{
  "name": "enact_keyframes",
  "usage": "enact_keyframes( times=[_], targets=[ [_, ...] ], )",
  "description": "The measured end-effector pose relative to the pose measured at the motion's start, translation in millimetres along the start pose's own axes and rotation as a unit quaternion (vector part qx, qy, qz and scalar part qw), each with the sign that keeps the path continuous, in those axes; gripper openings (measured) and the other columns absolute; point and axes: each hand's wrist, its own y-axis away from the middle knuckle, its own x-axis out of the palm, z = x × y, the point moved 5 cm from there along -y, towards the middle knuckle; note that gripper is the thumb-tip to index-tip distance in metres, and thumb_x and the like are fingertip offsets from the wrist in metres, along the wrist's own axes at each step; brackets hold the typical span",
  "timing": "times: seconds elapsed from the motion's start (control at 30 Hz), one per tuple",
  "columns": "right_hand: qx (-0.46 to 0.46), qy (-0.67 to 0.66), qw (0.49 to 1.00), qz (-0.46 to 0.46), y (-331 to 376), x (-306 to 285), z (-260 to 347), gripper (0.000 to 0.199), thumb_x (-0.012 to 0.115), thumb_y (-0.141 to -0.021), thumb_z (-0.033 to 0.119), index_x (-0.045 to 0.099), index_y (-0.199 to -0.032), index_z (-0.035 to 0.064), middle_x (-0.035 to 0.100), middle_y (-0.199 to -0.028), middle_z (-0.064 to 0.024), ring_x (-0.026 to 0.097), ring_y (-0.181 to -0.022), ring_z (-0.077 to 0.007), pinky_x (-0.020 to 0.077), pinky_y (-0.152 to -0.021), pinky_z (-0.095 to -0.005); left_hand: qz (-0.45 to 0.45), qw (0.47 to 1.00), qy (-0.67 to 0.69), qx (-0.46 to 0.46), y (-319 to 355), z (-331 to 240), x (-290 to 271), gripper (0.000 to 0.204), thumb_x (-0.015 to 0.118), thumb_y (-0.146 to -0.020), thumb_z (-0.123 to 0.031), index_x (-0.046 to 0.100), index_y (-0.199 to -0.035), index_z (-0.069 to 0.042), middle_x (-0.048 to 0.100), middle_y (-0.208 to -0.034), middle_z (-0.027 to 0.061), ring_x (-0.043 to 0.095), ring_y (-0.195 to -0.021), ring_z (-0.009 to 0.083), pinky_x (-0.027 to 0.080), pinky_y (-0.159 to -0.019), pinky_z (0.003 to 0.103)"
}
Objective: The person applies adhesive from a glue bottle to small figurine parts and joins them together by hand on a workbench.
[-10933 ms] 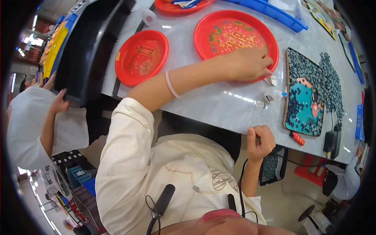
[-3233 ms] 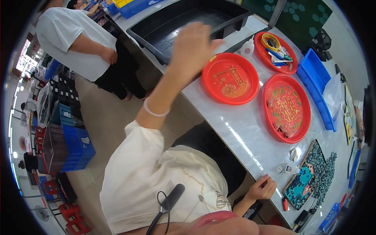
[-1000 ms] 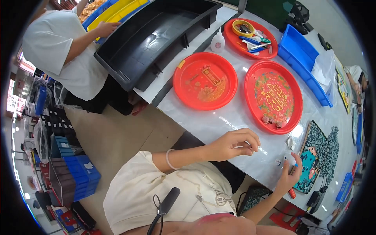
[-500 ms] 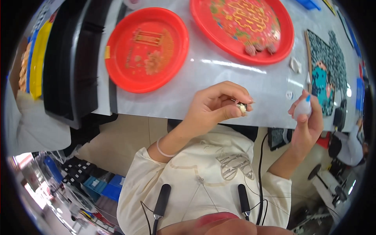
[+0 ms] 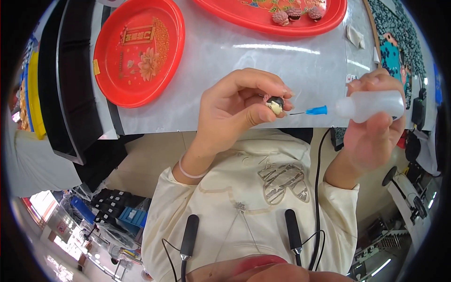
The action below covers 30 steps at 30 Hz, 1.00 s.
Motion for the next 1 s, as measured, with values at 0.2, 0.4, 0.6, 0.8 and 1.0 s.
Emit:
enact_keyframes(
  times=[0.2, 0.4, 0.6, 0.8, 1.0],
  targets=[
    [0.001, 0.034, 0.999, -0.033, -0.5, -1.0, -2.1, 0.047, 0.060, -0.072, 0.034, 0.048, -0.093, -0.0067, 0.049, -0.083, -0.0143, 0.048, -0.075, -0.0185, 0.0393, -0.072, -0.0281, -0.023, 0.999, -0.023, -0.005, -1.6, -1.3, 1.7, 0.033, 0.064, -0.071, -0.023, 0.049, -0.089, -0.001, 0.054, -0.085, 0.0148, 0.056, -0.070, 0.0172, 0.048, -0.055, 0.023],
    [-0.056, 0.086, 0.995, 0.013, -3.5, 6.3, -1.5, 0.047, 0.064, -0.069, 0.035, 0.049, -0.089, -0.0050, 0.056, -0.074, -0.0162, 0.046, -0.066, -0.0175, 0.0391, -0.062, -0.0261, -0.025, 0.999, -0.037, -0.006, -0.9, -1.5, -0.7, 0.032, 0.064, -0.071, -0.022, 0.049, -0.090, 0.000, 0.054, -0.085, 0.0149, 0.056, -0.071, 0.0175, 0.048, -0.056, 0.022],
    [-0.257, 0.206, 0.938, 0.113, 6.9, 17.5, 33.9, 0.052, 0.070, -0.061, 0.035, 0.050, -0.088, -0.0040, 0.056, -0.073, -0.0156, 0.041, -0.052, -0.0163, 0.0329, -0.045, -0.0264, 0.046, 0.999, -0.002, -0.005, -0.8, -2.3, 0.3, 0.025, 0.060, -0.073, -0.005, 0.050, -0.094, 0.005, 0.053, -0.093, 0.0148, 0.055, -0.082, 0.0191, 0.048, -0.070, 0.028],
    [-0.271, 0.206, 0.936, 0.091, 8.0, 20.8, 31.0, 0.050, 0.071, -0.059, 0.034, 0.050, -0.086, -0.0019, 0.056, -0.074, -0.0159, 0.043, -0.052, -0.0160, 0.0339, -0.044, -0.0239, 0.035, 0.999, 0.014, -0.011, -2.4, -0.4, -0.6, 0.023, 0.060, -0.074, -0.005, 0.050, -0.093, 0.004, 0.053, -0.093, 0.0150, 0.055, -0.083, 0.0192, 0.048, -0.070, 0.028],
    [-0.239, 0.174, 0.954, 0.054, 12.4, 4.0, 19.8, 0.049, 0.071, -0.063, 0.033, 0.048, -0.089, -0.0006, 0.055, -0.081, -0.0172, 0.047, -0.058, -0.0164, 0.0375, -0.049, -0.0235, -0.034, 0.999, -0.030, -0.016, -3.6, -0.2, -0.8, 0.031, 0.065, -0.070, -0.020, 0.050, -0.088, 0.000, 0.054, -0.085, 0.0141, 0.057, -0.073, 0.0192, 0.048, -0.058, 0.023]
  ],
)
